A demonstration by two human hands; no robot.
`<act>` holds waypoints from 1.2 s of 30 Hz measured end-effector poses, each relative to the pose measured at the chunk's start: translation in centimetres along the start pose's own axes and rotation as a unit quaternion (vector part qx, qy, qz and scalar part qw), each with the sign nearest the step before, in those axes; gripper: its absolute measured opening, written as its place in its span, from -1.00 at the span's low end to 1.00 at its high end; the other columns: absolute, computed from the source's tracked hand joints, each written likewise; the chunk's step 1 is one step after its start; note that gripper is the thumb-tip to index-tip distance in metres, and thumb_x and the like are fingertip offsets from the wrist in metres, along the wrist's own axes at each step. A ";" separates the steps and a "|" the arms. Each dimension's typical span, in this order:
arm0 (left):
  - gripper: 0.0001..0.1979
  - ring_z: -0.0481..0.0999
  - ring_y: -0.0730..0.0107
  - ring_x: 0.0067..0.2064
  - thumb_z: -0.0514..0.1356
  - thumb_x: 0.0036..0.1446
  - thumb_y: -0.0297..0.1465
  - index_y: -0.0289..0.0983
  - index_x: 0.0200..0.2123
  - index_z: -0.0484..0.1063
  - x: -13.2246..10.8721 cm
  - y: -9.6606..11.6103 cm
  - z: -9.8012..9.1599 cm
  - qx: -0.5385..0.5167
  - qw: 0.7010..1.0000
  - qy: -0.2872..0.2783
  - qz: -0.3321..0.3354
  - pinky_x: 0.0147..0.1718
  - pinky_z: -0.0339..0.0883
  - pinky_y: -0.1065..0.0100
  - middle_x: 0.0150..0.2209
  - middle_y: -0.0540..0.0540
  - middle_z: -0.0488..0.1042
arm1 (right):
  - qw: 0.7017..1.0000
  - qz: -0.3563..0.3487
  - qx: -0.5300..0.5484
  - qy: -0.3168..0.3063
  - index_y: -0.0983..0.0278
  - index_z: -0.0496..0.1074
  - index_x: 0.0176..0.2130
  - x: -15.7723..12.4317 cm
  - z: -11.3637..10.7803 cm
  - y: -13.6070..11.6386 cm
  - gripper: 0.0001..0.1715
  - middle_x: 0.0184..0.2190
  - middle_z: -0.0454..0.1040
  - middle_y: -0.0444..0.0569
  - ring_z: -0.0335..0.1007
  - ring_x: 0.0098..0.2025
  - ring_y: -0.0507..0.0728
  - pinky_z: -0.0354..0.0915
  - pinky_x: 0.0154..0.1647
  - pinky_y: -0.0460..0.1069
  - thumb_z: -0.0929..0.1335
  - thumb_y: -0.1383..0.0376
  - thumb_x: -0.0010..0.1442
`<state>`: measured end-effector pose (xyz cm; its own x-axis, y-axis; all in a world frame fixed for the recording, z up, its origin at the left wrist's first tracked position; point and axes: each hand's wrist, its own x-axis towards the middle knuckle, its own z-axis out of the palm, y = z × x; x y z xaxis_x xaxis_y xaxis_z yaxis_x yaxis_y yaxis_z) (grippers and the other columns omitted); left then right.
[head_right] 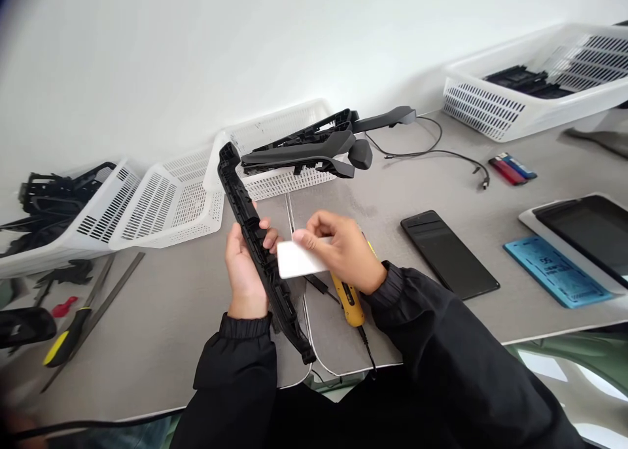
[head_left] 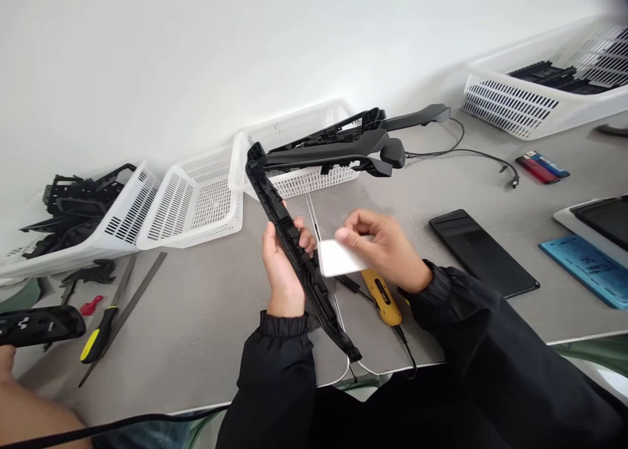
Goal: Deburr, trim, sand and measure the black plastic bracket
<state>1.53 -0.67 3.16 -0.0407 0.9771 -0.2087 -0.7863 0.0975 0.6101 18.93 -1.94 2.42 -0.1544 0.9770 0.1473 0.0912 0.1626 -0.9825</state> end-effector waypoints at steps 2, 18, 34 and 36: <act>-0.71 0.39 0.51 -0.52 0.16 0.43 -0.16 -0.21 -0.04 0.56 -0.3 -0.3 0.1 0.015 1.000 -0.009 -0.005 -0.49 0.34 0.44 -0.33 -0.01 0.52 | 0.996 0.032 0.076 0.045 0.20 0.39 -0.31 0.3 -0.4 0.2 -0.36 -0.46 0.40 -0.16 0.23 -0.45 0.04 0.10 -0.47 -0.04 0.46 -0.28 0.27; -0.60 0.37 0.44 -0.55 0.25 0.36 -0.06 -0.17 0.10 0.51 -1.3 -2.3 0.4 0.137 0.984 -0.096 -0.056 -0.56 0.21 0.38 -0.38 0.00 0.52 | 0.988 0.023 0.146 0.041 0.17 0.47 -0.22 0.0 -0.7 -0.2 -0.69 -0.35 0.59 -0.03 0.57 -0.28 0.27 0.50 -0.25 0.17 0.55 0.06 0.23; -0.56 0.59 0.24 -0.39 0.35 0.17 -0.01 -0.25 -0.11 0.53 -1.3 -3.8 -0.4 0.217 0.972 -0.058 -0.065 -0.53 0.36 0.36 -0.38 -0.05 0.55 | 0.998 -0.025 -0.048 0.021 0.13 0.27 0.10 -0.3 -0.4 0.0 -0.30 -0.02 0.50 0.05 0.54 -0.18 0.24 0.43 -0.29 0.10 0.55 -0.11 0.21; -0.53 0.60 0.22 -0.36 0.33 0.21 0.05 -0.26 -0.13 0.53 -1.4 -3.8 -0.4 0.213 0.973 -0.064 -0.064 -0.51 0.38 0.34 -0.37 -0.06 0.56 | 0.997 -0.028 -0.068 0.017 0.14 0.29 0.09 -0.4 -0.3 0.2 -0.33 -0.03 0.53 0.07 0.54 -0.16 0.26 0.43 -0.26 0.11 0.47 -0.23 0.29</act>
<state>4.38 -2.45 0.82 0.1392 0.9650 -0.2224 -0.4527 0.2617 0.8524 19.34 -2.27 2.22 -0.1303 0.9693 0.2084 0.2158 0.2329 -0.9483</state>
